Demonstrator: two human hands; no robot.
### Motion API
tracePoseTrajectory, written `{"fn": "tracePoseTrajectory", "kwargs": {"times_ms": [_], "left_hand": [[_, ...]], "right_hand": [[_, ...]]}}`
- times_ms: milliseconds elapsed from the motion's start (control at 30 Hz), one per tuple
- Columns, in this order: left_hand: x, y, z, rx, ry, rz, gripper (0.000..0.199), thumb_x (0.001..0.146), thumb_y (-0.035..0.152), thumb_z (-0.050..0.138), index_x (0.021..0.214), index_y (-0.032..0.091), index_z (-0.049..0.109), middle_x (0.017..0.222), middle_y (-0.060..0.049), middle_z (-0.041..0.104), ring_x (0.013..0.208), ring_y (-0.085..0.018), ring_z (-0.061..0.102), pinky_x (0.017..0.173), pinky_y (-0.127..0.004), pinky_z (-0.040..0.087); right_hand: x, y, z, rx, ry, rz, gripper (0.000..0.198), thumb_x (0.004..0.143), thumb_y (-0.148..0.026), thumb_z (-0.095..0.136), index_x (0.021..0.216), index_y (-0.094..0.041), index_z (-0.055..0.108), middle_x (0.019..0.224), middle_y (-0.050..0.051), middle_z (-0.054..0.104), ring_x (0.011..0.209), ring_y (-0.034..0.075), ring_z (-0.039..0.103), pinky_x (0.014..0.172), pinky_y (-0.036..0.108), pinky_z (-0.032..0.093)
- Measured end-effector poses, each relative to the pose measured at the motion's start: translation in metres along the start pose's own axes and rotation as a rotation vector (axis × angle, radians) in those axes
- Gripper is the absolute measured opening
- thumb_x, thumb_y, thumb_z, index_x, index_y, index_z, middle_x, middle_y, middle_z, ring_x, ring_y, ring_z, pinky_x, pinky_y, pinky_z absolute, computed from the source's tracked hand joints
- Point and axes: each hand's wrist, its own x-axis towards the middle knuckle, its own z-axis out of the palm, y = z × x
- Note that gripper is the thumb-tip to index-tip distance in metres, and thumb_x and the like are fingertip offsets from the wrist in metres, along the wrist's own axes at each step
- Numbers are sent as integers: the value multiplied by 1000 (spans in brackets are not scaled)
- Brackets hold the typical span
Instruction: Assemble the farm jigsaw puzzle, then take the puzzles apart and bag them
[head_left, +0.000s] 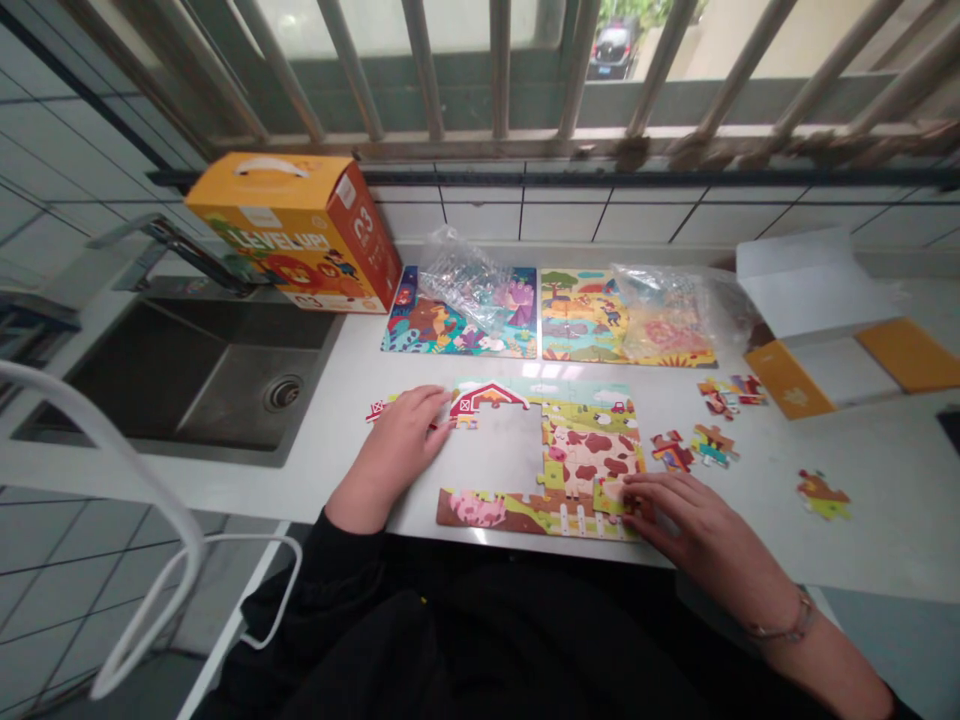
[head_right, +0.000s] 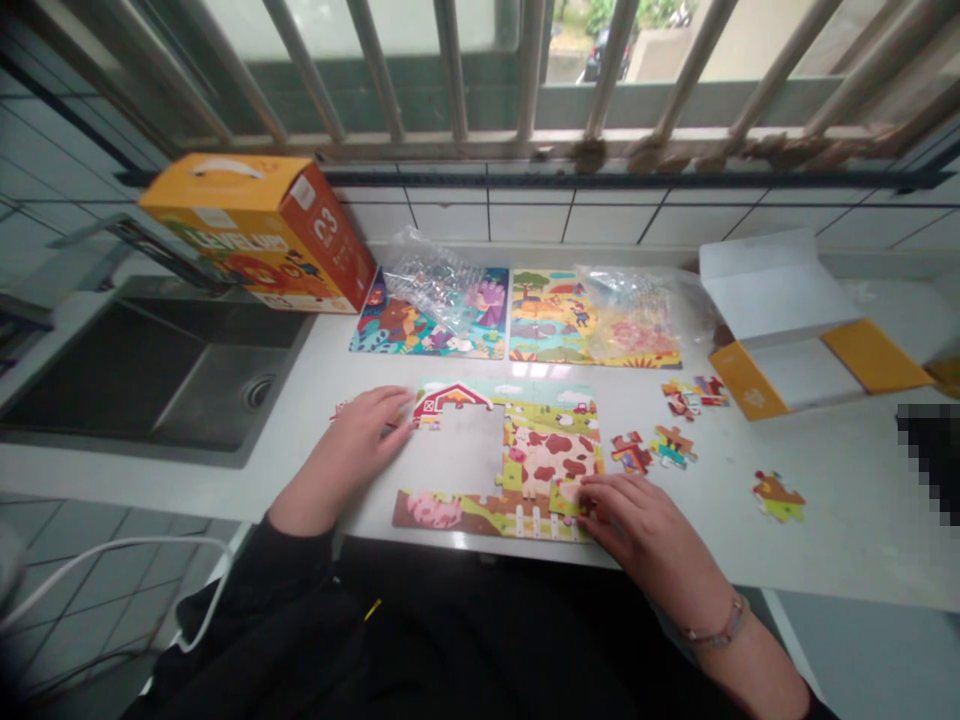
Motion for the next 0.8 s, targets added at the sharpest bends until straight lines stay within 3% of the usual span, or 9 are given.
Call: {"fn": "tracePoseTrajectory", "kwargs": {"times_ms": [167,333,533,800], "left_hand": [[-22,-49,-26,212,-19,-327,49,95,41,67,139,18,68,138,-19,68,130,-39,64,115,-53,52],[-30,-78,-34,104,-80,-369,45,88,47,71,123,20,73,127,-17,74,121,-38,68,111,-50,54],[-24,-83,-35,-58,-48,-427,38,83,55,76,101,22,72,106,-12,78,102,-33,72,92,-44,57],[-24,-60,-42,-183,-8,-306,24,85,41,76,99,25,64,102,-4,76,96,-26,71,87,-37,55]], "right_hand": [[0,-1,-1,7,11,-6,18,108,-33,67,125,-30,70,127,6,79,116,28,75,98,46,63],[1,-1,-1,10,9,18,19,107,-33,68,125,-29,72,125,7,79,114,28,76,97,46,64],[3,-4,-2,9,24,3,17,108,-34,67,122,-29,72,125,8,80,114,28,76,97,46,64],[3,-4,-2,8,30,-10,16,108,-33,67,122,-29,73,125,7,80,115,29,76,97,47,64]]}}
